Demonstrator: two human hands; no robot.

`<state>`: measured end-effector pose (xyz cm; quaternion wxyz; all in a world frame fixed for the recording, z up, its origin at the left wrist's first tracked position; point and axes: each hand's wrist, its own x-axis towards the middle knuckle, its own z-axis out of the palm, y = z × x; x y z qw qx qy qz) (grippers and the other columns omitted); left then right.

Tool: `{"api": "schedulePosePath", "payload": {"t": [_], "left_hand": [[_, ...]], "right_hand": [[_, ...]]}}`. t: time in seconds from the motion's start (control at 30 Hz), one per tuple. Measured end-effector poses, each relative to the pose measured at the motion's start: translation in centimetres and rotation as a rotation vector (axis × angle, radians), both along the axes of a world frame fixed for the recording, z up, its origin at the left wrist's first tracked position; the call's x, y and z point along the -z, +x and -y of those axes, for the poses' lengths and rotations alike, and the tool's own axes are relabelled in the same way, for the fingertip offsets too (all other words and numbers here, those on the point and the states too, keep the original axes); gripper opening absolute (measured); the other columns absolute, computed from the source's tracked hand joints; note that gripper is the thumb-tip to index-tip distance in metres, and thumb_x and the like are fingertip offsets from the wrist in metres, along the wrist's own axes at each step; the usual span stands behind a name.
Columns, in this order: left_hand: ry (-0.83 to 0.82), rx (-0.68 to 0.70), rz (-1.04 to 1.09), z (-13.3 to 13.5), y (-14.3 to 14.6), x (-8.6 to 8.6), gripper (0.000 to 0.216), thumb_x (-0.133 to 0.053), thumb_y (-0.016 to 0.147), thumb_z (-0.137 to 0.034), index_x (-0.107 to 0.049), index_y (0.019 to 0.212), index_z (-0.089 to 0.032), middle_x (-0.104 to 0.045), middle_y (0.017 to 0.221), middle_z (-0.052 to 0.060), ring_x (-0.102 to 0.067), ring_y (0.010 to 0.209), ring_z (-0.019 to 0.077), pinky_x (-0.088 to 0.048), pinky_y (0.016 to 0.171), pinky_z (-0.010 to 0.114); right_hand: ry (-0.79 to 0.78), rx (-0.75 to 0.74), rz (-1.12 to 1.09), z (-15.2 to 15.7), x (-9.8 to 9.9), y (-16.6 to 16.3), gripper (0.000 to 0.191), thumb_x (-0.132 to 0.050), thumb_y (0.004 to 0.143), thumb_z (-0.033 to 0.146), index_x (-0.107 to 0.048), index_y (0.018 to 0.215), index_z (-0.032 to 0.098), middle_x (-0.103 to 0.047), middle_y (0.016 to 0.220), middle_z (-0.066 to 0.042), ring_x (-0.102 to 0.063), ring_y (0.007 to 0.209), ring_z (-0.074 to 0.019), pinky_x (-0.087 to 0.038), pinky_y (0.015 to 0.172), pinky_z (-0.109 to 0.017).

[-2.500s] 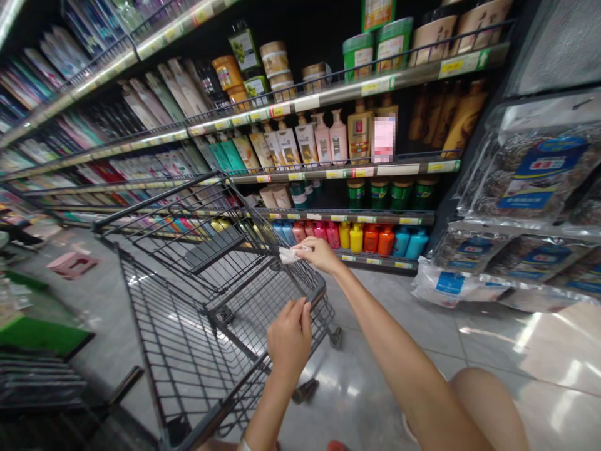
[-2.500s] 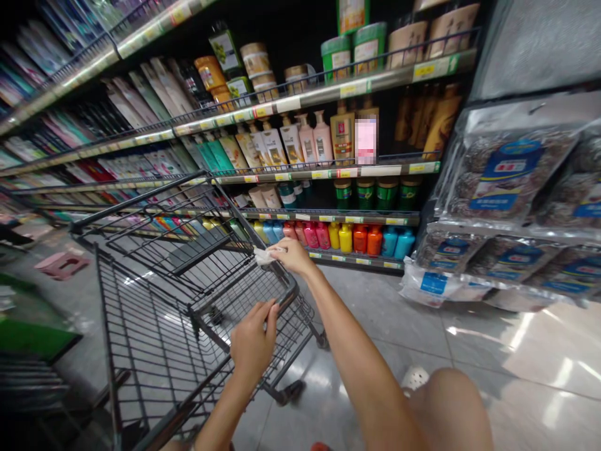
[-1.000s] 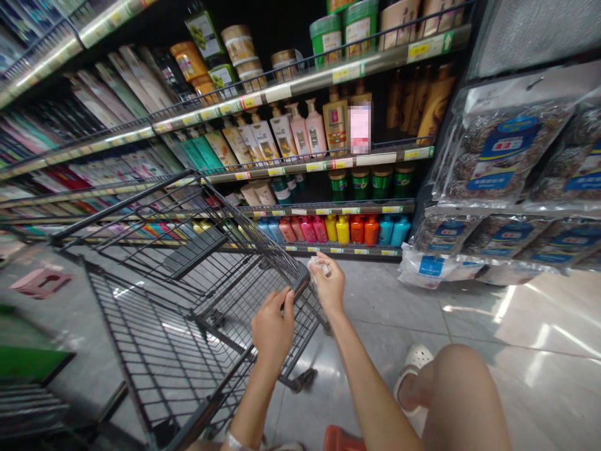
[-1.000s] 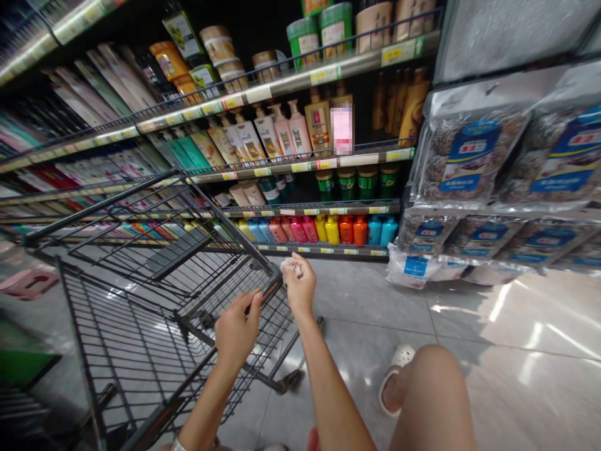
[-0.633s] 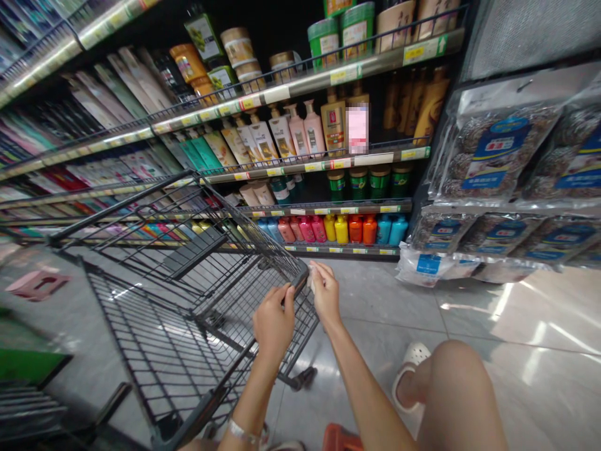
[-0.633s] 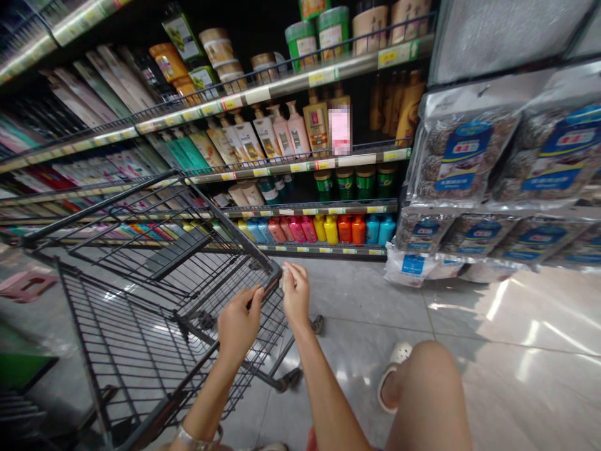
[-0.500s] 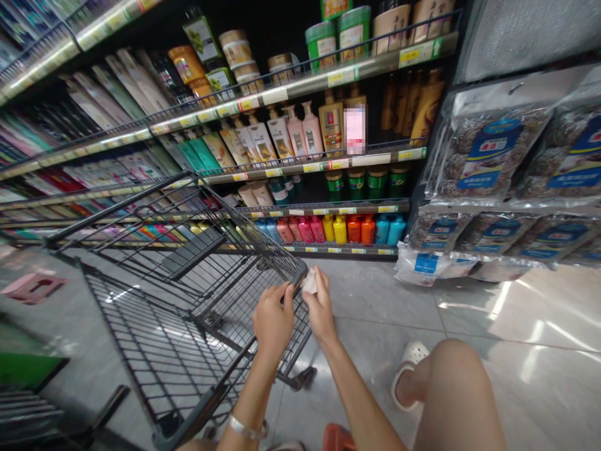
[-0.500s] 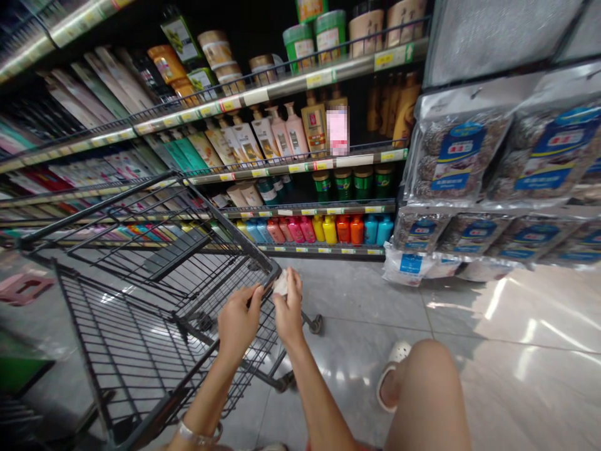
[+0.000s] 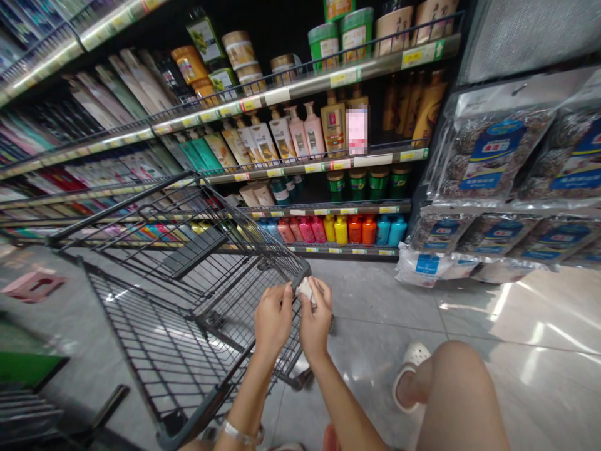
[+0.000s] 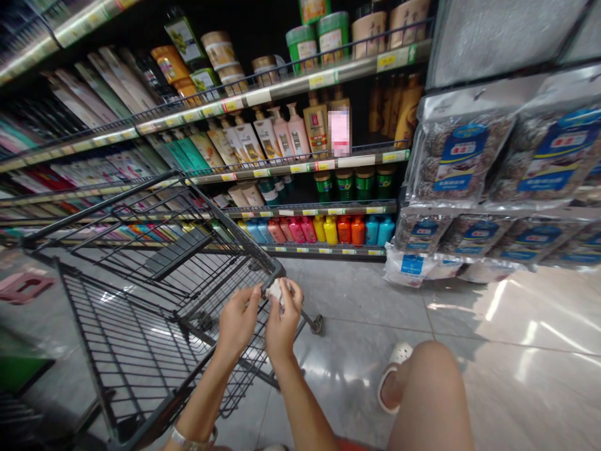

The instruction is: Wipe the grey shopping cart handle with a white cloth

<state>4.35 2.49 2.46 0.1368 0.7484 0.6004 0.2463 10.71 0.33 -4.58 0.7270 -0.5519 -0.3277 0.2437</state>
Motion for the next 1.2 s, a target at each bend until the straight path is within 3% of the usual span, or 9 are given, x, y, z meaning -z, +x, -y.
{"api": "schedulePosePath", "payload": {"t": [0.3, 0.53, 0.7, 1.0, 1.2], "left_hand": [[-0.008, -0.013, -0.023, -0.2, 0.0, 0.3, 0.038, -0.037, 0.089, -0.035, -0.069, 0.099, -0.018, -0.071, 0.099, 0.006, -0.06, 0.097, 0.0209, -0.046, 0.085, 0.033], [-0.016, -0.05, -0.038, -0.4, 0.3, 0.4, 0.036, -0.038, 0.089, -0.034, -0.069, 0.1, -0.018, -0.071, 0.102, 0.008, -0.061, 0.098, 0.021, -0.047, 0.084, 0.033], [-0.028, -0.071, -0.051, -0.4, 0.5, 0.1, 0.034, -0.04, 0.088, -0.032, -0.069, 0.101, -0.018, -0.071, 0.102, 0.008, -0.062, 0.098, 0.0214, -0.048, 0.084, 0.033], [-0.046, -0.055, 0.028, -0.5, 0.4, 0.3, 0.032, -0.042, 0.087, -0.03, -0.069, 0.099, -0.017, -0.071, 0.101, 0.009, -0.063, 0.1, 0.0225, -0.048, 0.086, 0.035], [-0.092, -0.045, 0.081, -0.7, 0.3, 0.5, 0.033, -0.042, 0.087, -0.031, -0.067, 0.102, -0.015, -0.07, 0.103, 0.009, -0.062, 0.101, 0.022, -0.047, 0.086, 0.033]], "right_hand": [[0.04, -0.076, 0.013, -3.4, 0.1, 3.3, 0.039, -0.04, 0.082, 0.016, -0.061, 0.115, 0.02, -0.058, 0.119, -0.01, -0.051, 0.115, -0.0201, -0.037, 0.103, -0.04], [0.011, -0.119, -0.112, -5.5, 2.0, 4.6, 0.033, -0.048, 0.081, 0.023, -0.064, 0.109, 0.017, -0.065, 0.114, -0.01, -0.058, 0.108, -0.0202, -0.041, 0.1, -0.038], [-0.036, -0.089, -0.196, -4.3, 2.7, 3.3, 0.035, -0.052, 0.08, 0.029, -0.064, 0.109, 0.014, -0.066, 0.112, -0.012, -0.06, 0.105, -0.0219, -0.045, 0.095, -0.038], [-0.118, 0.07, -0.2, -1.3, 1.3, -0.4, 0.033, -0.053, 0.081, 0.028, -0.06, 0.111, 0.015, -0.067, 0.108, -0.013, -0.061, 0.101, -0.0221, -0.047, 0.09, -0.036], [-0.037, 0.033, -0.267, 0.5, 1.5, -3.0, 0.026, -0.052, 0.081, 0.022, -0.061, 0.104, 0.015, -0.066, 0.107, -0.012, -0.061, 0.101, -0.0214, -0.046, 0.092, -0.039]]}}
